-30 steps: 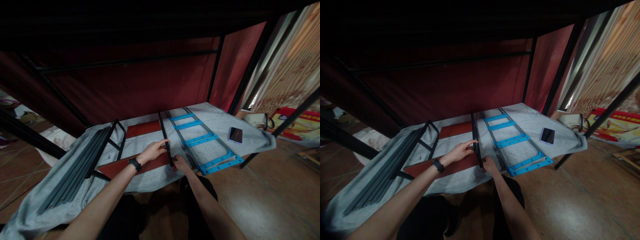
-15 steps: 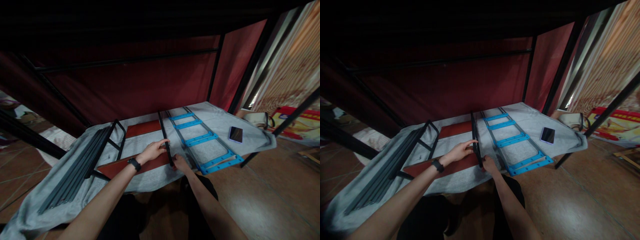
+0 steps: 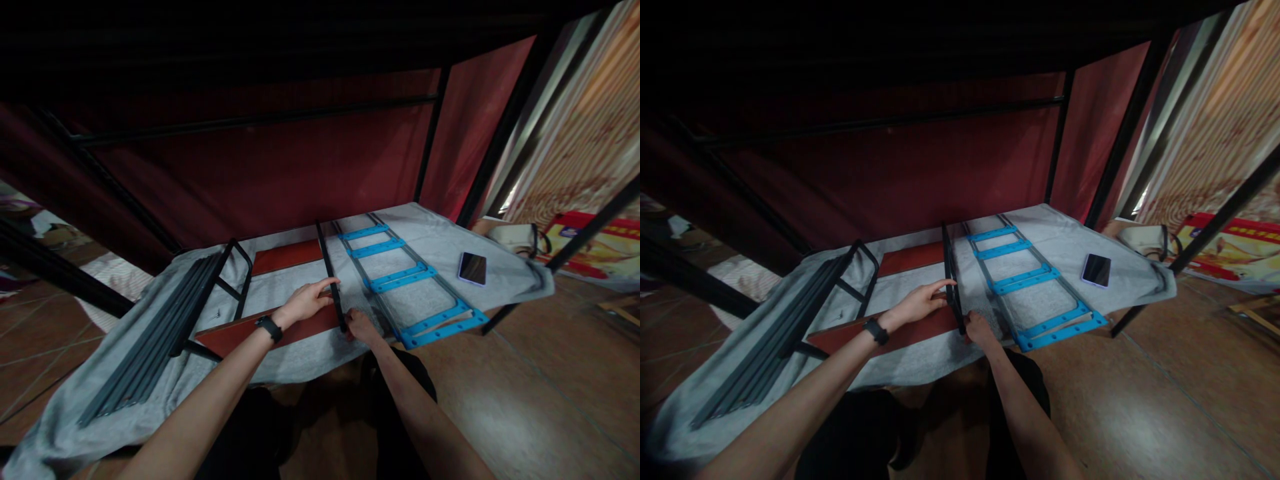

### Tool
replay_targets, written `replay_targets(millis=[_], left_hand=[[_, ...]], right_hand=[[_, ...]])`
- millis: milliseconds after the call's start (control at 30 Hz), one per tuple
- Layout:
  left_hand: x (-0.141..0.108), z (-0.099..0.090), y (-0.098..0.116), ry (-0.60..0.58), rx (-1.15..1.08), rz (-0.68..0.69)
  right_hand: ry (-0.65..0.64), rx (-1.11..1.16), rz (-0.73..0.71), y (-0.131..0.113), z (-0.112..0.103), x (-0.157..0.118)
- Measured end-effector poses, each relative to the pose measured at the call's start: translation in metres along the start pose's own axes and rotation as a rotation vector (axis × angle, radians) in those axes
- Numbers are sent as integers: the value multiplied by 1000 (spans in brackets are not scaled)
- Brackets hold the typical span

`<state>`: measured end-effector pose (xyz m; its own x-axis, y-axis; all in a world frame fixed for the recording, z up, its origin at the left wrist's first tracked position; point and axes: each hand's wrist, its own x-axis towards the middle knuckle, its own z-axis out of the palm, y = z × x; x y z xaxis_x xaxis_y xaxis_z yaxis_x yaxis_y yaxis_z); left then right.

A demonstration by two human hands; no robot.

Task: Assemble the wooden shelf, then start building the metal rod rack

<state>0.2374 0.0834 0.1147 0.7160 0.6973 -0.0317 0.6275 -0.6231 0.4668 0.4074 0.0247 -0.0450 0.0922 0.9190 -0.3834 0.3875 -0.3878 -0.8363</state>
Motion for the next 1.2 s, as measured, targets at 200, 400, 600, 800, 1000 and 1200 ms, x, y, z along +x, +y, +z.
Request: replay_targets(millis=[200,400,600,800,1000,1200], left_hand=[[-1,-1,1,-10,3,4],[-1,-1,4,-2,-18,-11],[-1,-1,3,-9,-36,-3],[0,1,0,-14,-17,-1],[0,3,-1,-9,-3,6],[0,5,-1,-15,-3,0]], right_hand=[[6,-70,-21,-2,0,-3],[23,-182,-71,0,-1,-3],[46,-310,-108,-2,1,-5],[115,-473,-159,-4,4,-9],[163,-615,-201,0,9,-12],[192,-694,-218,1,12,-15]])
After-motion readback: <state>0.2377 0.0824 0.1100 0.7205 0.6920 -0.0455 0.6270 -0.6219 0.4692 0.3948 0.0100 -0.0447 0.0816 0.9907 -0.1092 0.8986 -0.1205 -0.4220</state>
